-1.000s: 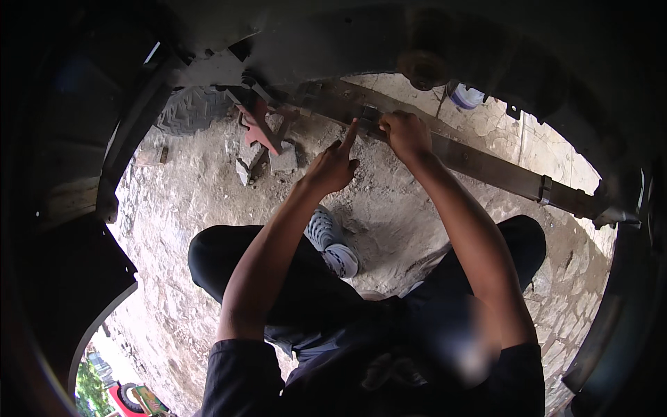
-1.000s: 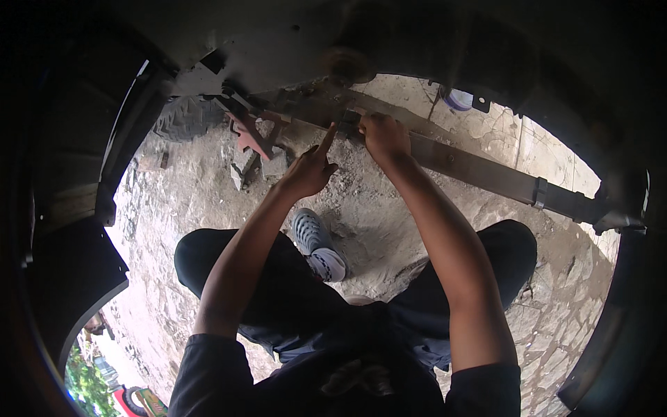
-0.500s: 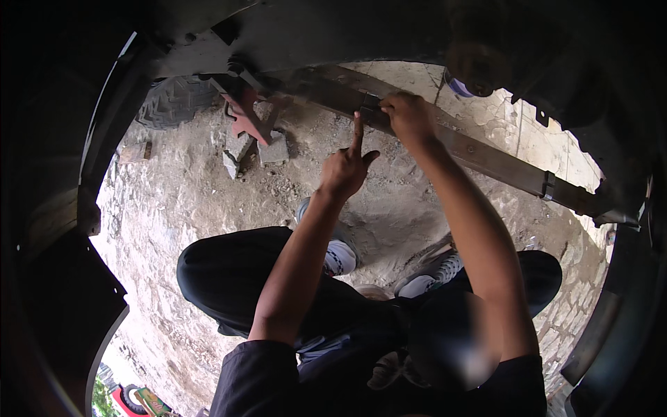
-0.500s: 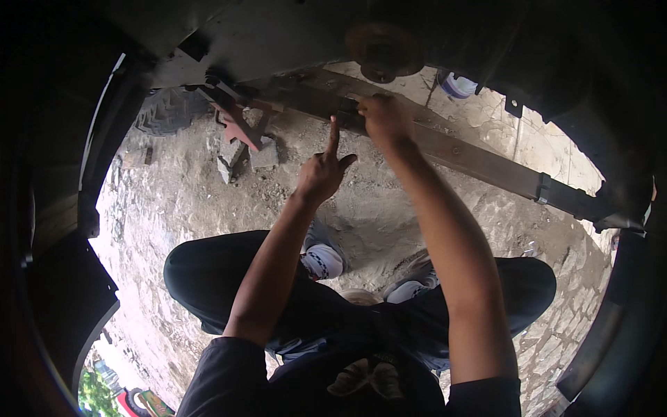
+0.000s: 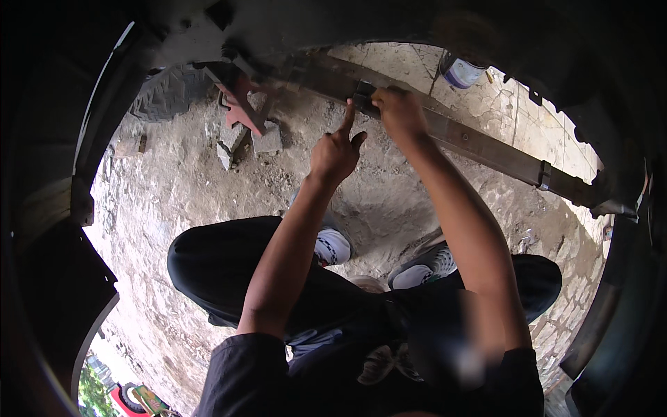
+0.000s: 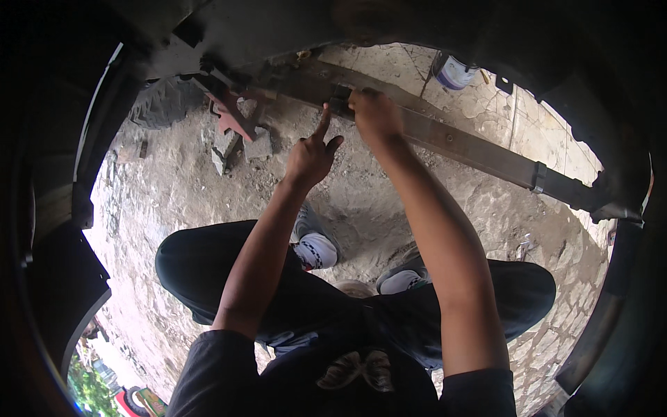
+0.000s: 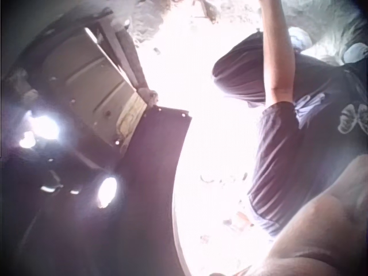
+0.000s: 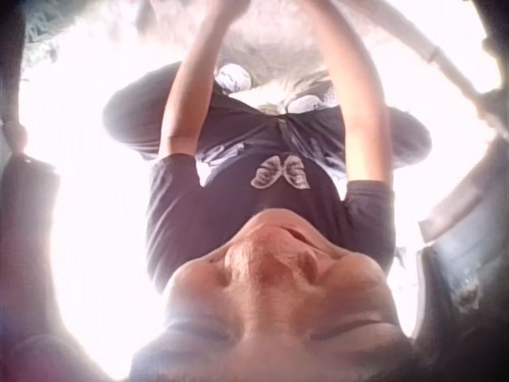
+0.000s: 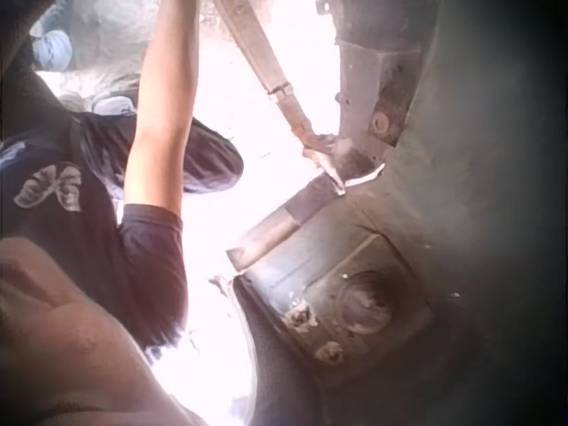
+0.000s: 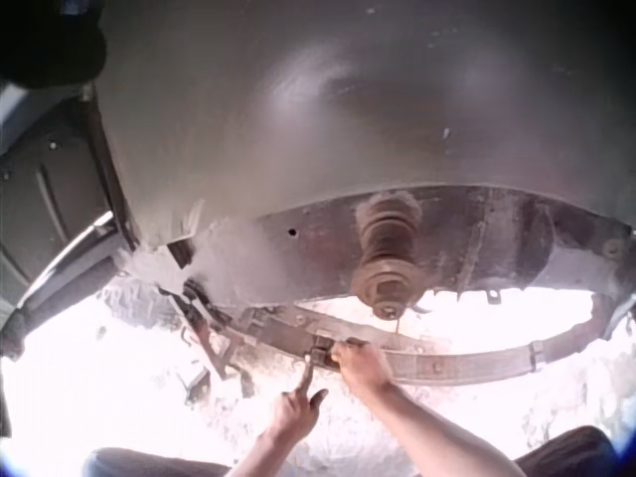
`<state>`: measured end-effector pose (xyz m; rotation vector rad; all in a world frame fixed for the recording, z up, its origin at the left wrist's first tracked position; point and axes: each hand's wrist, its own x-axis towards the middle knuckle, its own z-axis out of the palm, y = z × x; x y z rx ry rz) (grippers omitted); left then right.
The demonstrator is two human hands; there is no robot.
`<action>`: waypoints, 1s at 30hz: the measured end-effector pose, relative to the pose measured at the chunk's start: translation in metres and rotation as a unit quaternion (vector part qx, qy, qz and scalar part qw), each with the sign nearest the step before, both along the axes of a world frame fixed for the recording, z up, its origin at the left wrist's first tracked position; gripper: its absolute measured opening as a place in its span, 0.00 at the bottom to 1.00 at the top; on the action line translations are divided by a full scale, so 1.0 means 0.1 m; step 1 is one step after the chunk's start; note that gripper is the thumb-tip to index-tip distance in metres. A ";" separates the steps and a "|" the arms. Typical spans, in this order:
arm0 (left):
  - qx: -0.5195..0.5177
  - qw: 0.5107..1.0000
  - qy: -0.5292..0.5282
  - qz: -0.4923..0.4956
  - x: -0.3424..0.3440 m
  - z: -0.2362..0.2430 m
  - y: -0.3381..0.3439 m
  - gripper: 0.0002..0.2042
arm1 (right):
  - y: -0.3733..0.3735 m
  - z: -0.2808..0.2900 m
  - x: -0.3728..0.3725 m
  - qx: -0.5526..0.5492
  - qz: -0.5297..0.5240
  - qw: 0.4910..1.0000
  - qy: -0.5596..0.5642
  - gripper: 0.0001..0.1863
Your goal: The person sits under a vehicle and repeatedly inserts and secures small metal fasteners into a metal beam on the undercarriage. They adjust the fasteners by hand and occasionally reposition their hands to reach different points along the beam.
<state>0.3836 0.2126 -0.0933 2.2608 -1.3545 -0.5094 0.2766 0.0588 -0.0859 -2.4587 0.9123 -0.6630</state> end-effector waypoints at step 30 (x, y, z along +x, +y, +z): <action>-0.004 1.000 -0.006 0.030 0.05 0.24 -0.15 0.31 | 0.08 -0.01 -0.15 -0.010 0.043 0.997 0.056 0.09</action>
